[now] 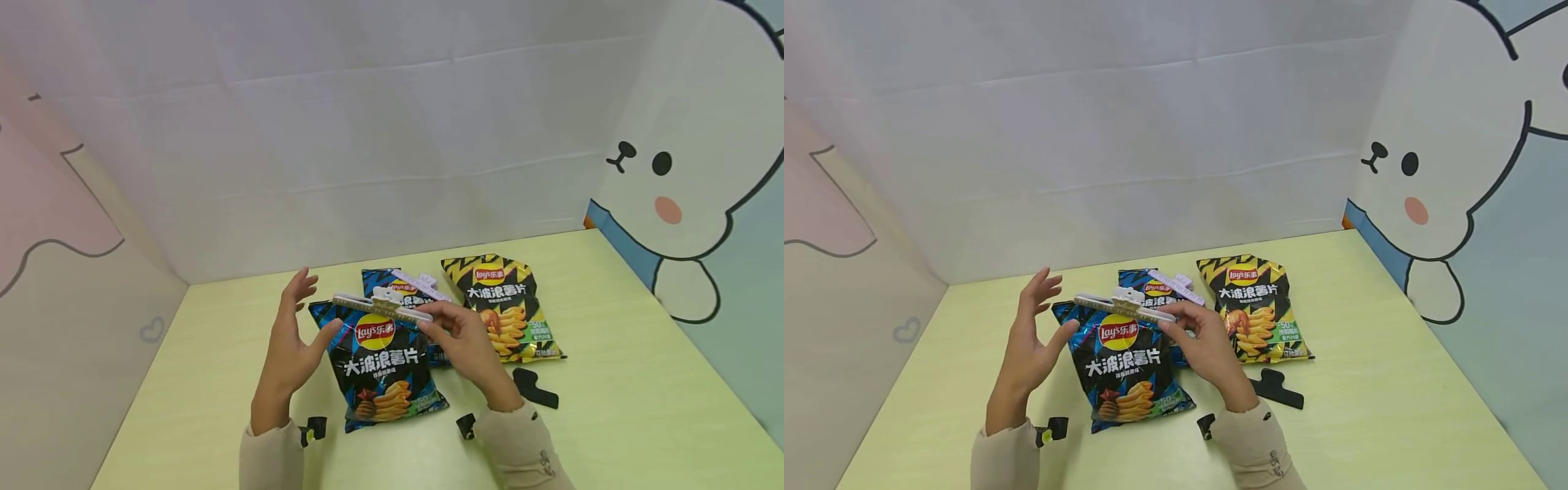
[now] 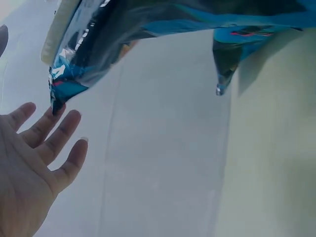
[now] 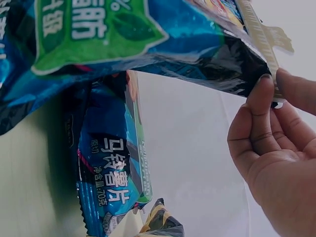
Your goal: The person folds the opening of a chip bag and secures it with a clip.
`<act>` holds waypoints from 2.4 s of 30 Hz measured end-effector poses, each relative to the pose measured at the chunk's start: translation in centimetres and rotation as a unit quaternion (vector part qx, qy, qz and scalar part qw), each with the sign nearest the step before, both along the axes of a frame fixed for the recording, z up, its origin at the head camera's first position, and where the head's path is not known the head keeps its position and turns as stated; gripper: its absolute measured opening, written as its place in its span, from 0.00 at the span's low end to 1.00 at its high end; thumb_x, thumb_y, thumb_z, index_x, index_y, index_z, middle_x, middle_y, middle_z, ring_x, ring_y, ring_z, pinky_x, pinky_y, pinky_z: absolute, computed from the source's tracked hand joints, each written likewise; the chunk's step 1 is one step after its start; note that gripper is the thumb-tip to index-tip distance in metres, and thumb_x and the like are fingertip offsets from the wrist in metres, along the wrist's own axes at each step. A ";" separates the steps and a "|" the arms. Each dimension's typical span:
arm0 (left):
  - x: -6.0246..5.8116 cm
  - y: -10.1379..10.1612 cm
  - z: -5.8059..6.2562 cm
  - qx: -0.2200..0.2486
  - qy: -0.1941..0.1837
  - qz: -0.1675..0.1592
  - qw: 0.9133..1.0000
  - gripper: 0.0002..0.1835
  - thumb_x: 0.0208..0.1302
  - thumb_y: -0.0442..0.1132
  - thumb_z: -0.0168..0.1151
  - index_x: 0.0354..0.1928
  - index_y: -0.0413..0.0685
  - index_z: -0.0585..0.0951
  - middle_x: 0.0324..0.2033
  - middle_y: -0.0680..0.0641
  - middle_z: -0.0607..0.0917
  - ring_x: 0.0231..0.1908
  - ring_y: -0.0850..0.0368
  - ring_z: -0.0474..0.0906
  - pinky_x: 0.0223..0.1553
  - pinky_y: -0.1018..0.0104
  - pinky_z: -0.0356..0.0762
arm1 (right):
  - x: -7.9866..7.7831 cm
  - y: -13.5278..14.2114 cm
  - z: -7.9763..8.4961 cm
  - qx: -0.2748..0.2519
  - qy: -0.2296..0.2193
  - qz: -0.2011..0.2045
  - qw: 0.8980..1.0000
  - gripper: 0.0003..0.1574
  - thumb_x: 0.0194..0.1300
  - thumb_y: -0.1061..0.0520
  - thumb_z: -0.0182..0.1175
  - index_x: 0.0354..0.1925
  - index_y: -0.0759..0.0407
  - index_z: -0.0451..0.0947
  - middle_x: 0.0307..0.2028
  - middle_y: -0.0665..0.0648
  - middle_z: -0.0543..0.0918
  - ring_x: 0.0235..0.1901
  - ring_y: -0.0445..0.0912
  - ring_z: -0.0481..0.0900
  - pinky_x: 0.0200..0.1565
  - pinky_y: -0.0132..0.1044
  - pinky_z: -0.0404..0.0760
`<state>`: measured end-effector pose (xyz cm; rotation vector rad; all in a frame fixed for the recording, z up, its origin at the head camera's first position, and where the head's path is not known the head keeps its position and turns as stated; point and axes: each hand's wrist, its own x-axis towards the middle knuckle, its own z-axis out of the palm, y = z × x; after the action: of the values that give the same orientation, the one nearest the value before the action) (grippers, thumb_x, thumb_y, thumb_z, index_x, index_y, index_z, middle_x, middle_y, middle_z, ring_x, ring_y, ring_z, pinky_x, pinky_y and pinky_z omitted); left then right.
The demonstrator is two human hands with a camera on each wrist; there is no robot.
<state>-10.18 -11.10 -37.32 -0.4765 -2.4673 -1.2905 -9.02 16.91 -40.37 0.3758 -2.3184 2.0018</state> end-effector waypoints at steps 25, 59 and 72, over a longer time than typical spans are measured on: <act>1.9 -1.7 -3.7 -0.065 -0.296 -0.051 0.952 0.44 0.64 0.58 0.65 0.77 0.53 0.59 0.58 0.43 0.81 0.54 0.48 0.79 0.54 0.47 0.82 | 0.3 -0.6 -0.7 -0.020 -0.042 -0.033 0.998 0.15 0.70 0.59 0.63 0.53 0.61 0.83 0.53 0.66 0.83 0.33 0.40 0.82 0.39 0.28 0.84; 1.9 -2.3 -5.1 -0.019 -0.370 -0.186 0.910 0.40 0.65 0.54 0.68 0.70 0.39 0.67 0.55 0.41 0.84 0.50 0.53 0.83 0.55 0.55 0.82 | 0.4 -1.4 -0.2 -0.047 -0.051 -0.099 0.993 0.15 0.68 0.56 0.66 0.52 0.58 0.85 0.48 0.57 0.87 0.41 0.40 0.83 0.45 0.26 0.83; 1.9 -2.8 -4.3 0.026 -0.315 -0.154 0.936 0.31 0.76 0.49 0.56 0.74 0.43 0.64 0.61 0.34 0.79 0.53 0.44 0.83 0.44 0.58 0.88 | 0.6 -2.3 0.0 -0.115 -0.049 -0.126 0.984 0.15 0.66 0.62 0.66 0.48 0.65 0.75 0.39 0.41 0.89 0.42 0.38 0.85 0.45 0.27 0.84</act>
<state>-8.28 -13.94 -41.59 -0.5122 -2.9402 -1.8716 -8.42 14.59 -40.36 -0.0284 -2.0293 2.1674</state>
